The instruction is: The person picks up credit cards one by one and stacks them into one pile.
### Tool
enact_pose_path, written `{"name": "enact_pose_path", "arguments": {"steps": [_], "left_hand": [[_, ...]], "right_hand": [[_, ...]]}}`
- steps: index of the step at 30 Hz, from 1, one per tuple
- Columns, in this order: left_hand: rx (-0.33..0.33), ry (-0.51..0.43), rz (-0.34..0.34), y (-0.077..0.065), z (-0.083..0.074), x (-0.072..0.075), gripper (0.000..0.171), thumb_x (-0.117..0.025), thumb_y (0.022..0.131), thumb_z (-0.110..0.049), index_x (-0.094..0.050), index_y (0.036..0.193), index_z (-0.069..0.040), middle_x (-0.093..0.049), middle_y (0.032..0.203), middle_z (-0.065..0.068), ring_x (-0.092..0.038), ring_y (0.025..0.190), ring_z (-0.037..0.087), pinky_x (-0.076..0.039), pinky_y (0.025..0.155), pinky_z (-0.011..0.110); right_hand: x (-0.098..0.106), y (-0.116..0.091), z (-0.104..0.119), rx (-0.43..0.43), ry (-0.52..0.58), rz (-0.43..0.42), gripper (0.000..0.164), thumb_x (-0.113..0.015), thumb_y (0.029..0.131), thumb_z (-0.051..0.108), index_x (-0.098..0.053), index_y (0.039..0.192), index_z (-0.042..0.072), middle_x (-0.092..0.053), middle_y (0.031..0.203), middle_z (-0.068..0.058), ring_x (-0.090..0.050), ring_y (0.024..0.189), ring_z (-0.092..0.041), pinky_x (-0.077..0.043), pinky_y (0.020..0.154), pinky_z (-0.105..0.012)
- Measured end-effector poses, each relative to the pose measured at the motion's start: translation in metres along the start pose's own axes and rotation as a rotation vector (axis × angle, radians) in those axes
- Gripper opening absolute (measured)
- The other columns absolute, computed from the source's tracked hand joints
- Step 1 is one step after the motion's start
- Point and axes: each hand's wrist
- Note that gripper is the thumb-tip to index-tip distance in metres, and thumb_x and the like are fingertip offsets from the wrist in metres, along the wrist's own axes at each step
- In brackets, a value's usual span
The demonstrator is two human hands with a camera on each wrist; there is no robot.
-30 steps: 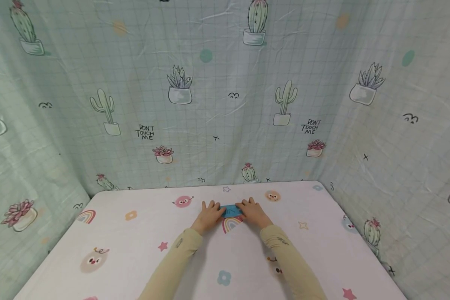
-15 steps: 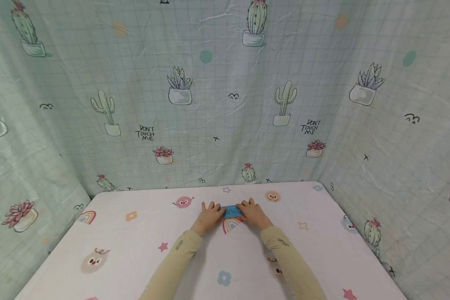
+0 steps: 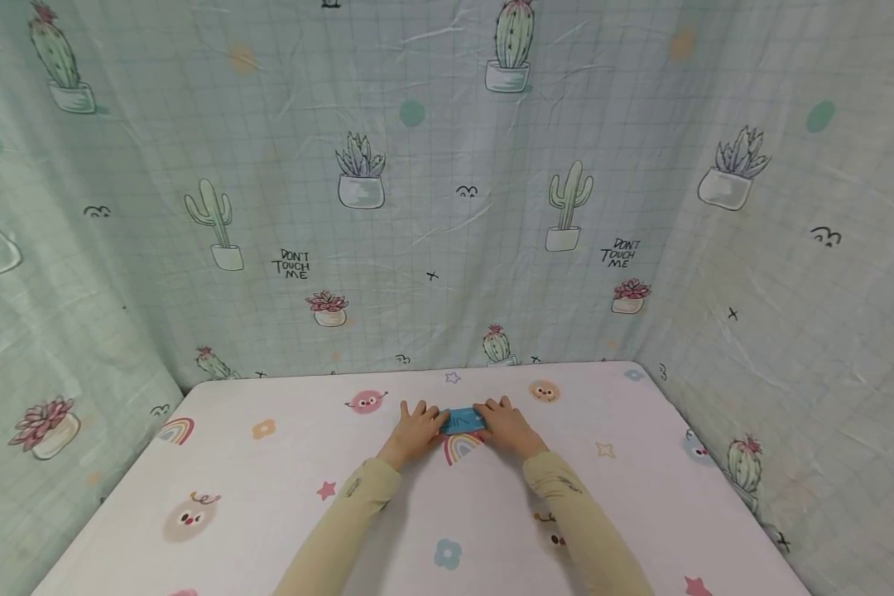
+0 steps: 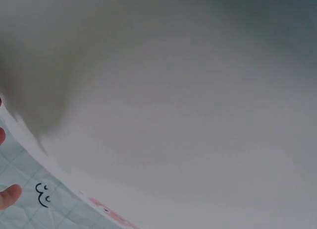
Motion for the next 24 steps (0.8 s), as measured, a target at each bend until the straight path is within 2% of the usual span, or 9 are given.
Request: {"name": "enact_pose_path", "arguments": {"steps": [11, 18, 24], "left_hand": [[-0.032, -0.078, -0.009, -0.005, 0.006, 0.003, 0.044, -0.053, 0.087, -0.035, -0.047, 0.128, -0.018, -0.057, 0.117, 0.001, -0.046, 0.109, 0.023, -0.032, 0.094, 0.059], [-0.124, -0.055, -0.142, -0.008, 0.007, 0.006, 0.041, -0.054, 0.087, -0.032, -0.050, 0.125, -0.018, -0.061, 0.108, -0.002, -0.047, 0.095, 0.019, -0.035, 0.088, 0.059], [-0.173, -0.037, -0.236, -0.013, 0.006, 0.015, 0.038, -0.055, 0.087, -0.031, -0.052, 0.122, -0.017, -0.062, 0.105, -0.004, -0.048, 0.091, 0.017, -0.037, 0.085, 0.057]], "right_hand": [[0.007, -0.011, -0.002, -0.016, 0.103, 0.008, 0.054, -0.062, 0.082, 0.028, -0.045, 0.129, 0.008, -0.054, 0.120, -0.011, -0.045, 0.097, -0.025, -0.043, 0.084, -0.040], [0.008, -0.024, -0.008, 0.028, 0.129, -0.074, 0.052, -0.063, 0.081, 0.022, -0.045, 0.126, 0.002, -0.053, 0.115, -0.016, -0.044, 0.095, -0.029, -0.041, 0.080, -0.043], [0.011, -0.038, -0.013, 0.000, 0.163, -0.098, 0.050, -0.062, 0.082, 0.020, -0.046, 0.126, 0.003, -0.052, 0.117, -0.016, -0.042, 0.093, -0.027, -0.041, 0.079, -0.042]]}}
Point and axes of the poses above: each hand's wrist, its own y-axis towards the middle knuckle, its own x-axis out of the back of the hand, z = x × y
